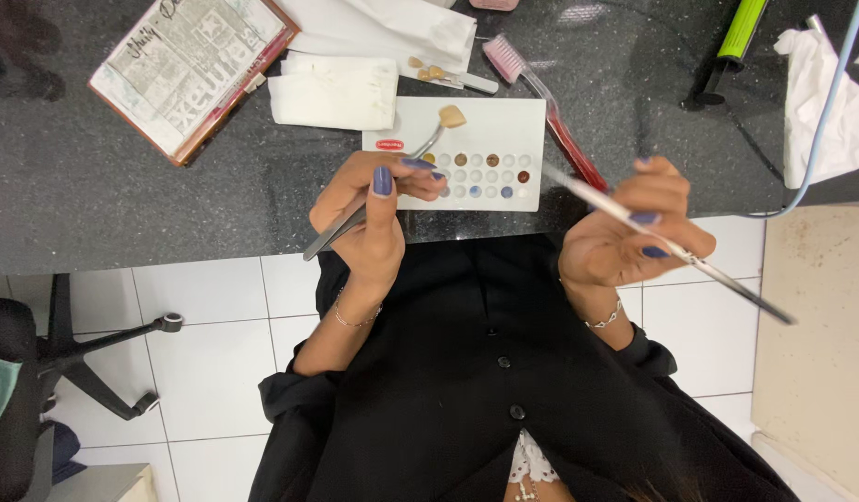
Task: The person holds a dental crown with tweezers in one hand and uses a fine brush to pick ceramic powder from a shade palette and apply it to the crown, repeatedly dipping the brush and building up material on the prosthesis. They occasionally reposition the crown on the palette and continue brushing.
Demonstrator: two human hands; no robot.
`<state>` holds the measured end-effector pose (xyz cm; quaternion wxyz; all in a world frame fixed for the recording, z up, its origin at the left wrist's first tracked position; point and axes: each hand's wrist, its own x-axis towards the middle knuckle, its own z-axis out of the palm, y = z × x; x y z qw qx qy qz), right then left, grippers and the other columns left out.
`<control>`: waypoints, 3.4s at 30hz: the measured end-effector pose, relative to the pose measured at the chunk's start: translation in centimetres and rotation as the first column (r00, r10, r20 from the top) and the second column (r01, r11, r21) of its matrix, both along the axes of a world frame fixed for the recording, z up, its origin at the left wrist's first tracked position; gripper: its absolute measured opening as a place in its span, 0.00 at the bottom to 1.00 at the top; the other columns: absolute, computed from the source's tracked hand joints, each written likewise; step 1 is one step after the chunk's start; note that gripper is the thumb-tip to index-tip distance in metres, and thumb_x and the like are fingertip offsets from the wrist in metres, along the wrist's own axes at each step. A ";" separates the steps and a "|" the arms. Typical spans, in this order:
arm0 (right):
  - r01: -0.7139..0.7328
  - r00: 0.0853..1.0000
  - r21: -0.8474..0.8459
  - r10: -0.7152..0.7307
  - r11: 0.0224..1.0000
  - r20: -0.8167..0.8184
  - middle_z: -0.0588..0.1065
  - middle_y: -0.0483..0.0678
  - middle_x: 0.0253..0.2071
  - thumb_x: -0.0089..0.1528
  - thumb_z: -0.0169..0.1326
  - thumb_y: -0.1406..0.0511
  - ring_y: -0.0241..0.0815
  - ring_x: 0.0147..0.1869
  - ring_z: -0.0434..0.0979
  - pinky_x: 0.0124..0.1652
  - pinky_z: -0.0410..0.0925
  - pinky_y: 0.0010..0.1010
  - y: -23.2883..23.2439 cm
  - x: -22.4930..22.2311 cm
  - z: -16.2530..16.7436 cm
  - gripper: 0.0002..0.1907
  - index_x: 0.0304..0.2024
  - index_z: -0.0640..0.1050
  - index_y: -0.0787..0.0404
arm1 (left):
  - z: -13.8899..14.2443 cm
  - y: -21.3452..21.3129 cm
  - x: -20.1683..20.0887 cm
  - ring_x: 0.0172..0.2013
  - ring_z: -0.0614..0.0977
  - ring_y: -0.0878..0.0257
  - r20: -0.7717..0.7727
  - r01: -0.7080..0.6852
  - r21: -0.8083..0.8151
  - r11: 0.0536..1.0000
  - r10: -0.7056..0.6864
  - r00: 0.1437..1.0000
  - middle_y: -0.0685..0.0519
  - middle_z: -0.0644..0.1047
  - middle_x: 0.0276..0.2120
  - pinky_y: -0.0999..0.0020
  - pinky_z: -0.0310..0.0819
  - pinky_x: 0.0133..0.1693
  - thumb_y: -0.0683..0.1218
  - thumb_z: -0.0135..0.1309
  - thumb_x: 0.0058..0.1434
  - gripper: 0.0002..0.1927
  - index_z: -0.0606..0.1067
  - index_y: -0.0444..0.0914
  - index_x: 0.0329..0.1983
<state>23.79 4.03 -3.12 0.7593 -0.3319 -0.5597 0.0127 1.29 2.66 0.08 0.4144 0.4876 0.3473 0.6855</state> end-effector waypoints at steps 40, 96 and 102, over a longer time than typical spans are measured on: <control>0.080 0.966 -0.534 0.067 0.842 0.250 0.72 0.48 0.32 0.78 0.45 0.64 0.31 0.30 0.70 0.31 0.64 0.19 -0.9 -1.2 2.2 0.12 0.43 0.69 0.68 | 2.7 -2.9 1.0 0.53 0.83 0.56 -0.398 -0.193 0.015 0.981 0.183 0.899 0.53 0.83 0.36 0.42 0.51 0.75 0.51 0.52 0.74 0.14 0.79 0.35 0.42; -0.011 0.873 -0.342 0.176 0.940 0.455 0.73 0.45 0.28 0.71 0.55 0.59 0.44 0.40 0.69 0.46 0.59 0.36 -0.3 -0.3 3.3 0.15 0.33 0.77 0.62 | 1.8 -1.4 0.1 0.37 0.88 0.63 -0.447 -0.059 0.071 0.996 0.084 0.891 0.48 0.83 0.39 0.77 0.80 0.34 0.41 0.57 0.72 0.06 0.78 0.32 0.47; -0.017 0.881 -0.335 0.173 0.942 0.441 0.74 0.45 0.29 0.70 0.55 0.59 0.44 0.40 0.69 0.48 0.60 0.38 -0.3 -0.4 3.3 0.15 0.33 0.78 0.62 | 2.0 -1.4 0.2 0.37 0.87 0.63 -0.442 -0.062 0.077 0.995 0.090 0.893 0.48 0.83 0.38 0.76 0.80 0.34 0.40 0.57 0.72 0.05 0.78 0.33 0.46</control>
